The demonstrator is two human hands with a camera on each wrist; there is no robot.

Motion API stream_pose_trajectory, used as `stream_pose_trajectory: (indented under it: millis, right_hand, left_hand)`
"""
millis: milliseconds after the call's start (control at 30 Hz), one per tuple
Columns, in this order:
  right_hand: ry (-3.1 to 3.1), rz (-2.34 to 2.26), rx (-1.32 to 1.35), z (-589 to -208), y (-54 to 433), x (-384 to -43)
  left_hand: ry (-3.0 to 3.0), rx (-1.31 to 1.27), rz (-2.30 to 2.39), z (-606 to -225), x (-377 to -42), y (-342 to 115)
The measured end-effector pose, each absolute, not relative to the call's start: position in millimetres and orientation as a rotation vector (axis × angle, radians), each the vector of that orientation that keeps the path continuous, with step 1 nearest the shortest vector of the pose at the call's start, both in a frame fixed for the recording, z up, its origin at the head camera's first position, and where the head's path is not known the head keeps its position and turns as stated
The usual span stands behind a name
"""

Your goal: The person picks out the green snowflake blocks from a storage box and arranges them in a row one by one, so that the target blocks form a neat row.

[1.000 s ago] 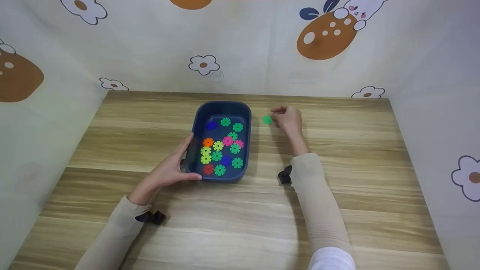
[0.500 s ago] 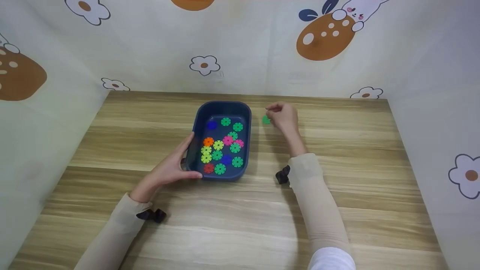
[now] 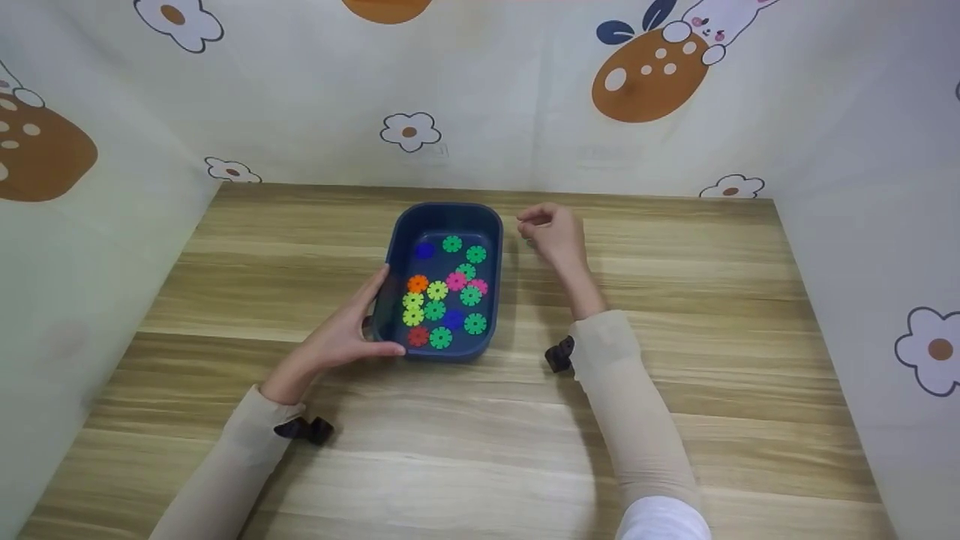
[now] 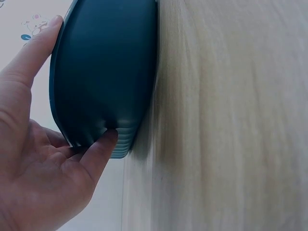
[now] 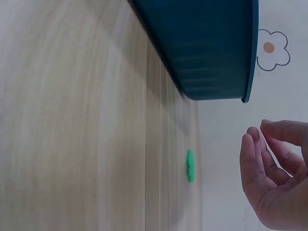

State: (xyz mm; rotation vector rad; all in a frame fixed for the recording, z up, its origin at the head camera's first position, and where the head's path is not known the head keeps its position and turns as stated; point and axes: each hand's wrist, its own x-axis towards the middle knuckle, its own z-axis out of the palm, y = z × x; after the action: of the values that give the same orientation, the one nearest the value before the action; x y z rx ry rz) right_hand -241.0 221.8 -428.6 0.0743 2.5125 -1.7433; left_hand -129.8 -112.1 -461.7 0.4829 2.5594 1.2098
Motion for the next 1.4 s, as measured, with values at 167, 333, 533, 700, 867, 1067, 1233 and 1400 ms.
stream_pose_trajectory:
  millis: [167, 333, 533, 700, 867, 1067, 1233, 1400]
  right_hand:
    - [2.506, -1.748, 0.041, -427.1, 216.5, -238.8]
    - [2.512, -1.746, 0.016, -423.5, 209.7, -235.1]
    - [2.492, -1.774, -0.033, -418.7, 200.4, -230.2]
    - [2.494, -1.787, -0.091, -414.1, 192.1, -226.0]
    - [2.482, -1.768, -0.128, -413.0, 182.2, -223.2]
    - [2.456, -1.733, -0.180, -415.6, 169.4, -218.5]
    - [2.451, -1.706, -0.231, -419.8, 159.0, -215.1]
    - [2.465, -1.659, -0.284, -421.8, 148.5, -210.2]
  left_hand:
    - [2.557, 0.487, 1.215, -463.0, -130.4, -112.1]
    - [2.558, 0.484, 1.211, -462.8, -130.5, -112.2]
    - [2.560, 0.478, 1.213, -461.8, -129.9, -112.1]
    - [2.542, 0.455, 1.223, -461.6, -128.9, -111.8]
    - [2.542, 0.442, 1.213, -460.6, -128.7, -111.6]
    - [2.542, 0.448, 1.209, -461.1, -129.1, -111.6]
    - [2.536, 0.466, 1.232, -462.4, -130.1, -111.1]
    - [2.540, 0.474, 1.238, -464.2, -130.6, -111.8]
